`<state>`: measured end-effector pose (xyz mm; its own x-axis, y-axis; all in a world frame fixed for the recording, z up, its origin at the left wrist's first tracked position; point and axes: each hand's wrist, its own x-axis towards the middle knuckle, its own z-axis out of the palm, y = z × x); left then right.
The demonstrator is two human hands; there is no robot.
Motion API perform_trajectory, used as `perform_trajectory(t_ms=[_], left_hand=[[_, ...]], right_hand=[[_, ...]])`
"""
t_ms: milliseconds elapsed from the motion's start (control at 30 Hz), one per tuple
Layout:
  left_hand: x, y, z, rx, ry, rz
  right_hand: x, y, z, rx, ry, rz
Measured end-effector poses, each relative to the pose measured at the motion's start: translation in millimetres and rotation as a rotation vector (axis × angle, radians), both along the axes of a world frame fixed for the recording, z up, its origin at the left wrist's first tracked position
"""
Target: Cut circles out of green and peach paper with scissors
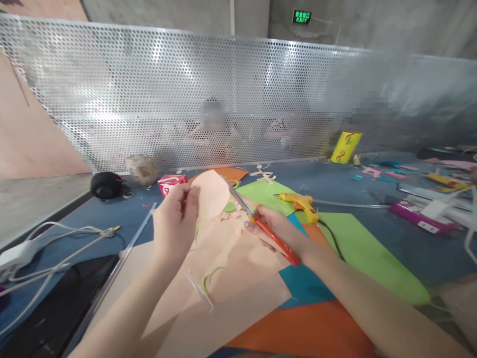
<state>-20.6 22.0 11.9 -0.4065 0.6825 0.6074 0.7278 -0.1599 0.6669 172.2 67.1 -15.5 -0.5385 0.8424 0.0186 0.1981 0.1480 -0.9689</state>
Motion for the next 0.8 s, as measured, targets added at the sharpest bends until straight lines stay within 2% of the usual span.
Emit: perform_trajectory(t_ms=[400,800], left_hand=[[-7.1,1.9,1.4,0.004,0.028,-0.002],[-0.9,-1.0,5.7,-0.01,0.021,-0.034]], right_hand=[[-0.1,-2.4,2.7,0.049,-0.006,-0.026],[0.6,-1.9,3.3,0.062,-0.001,-0.023]])
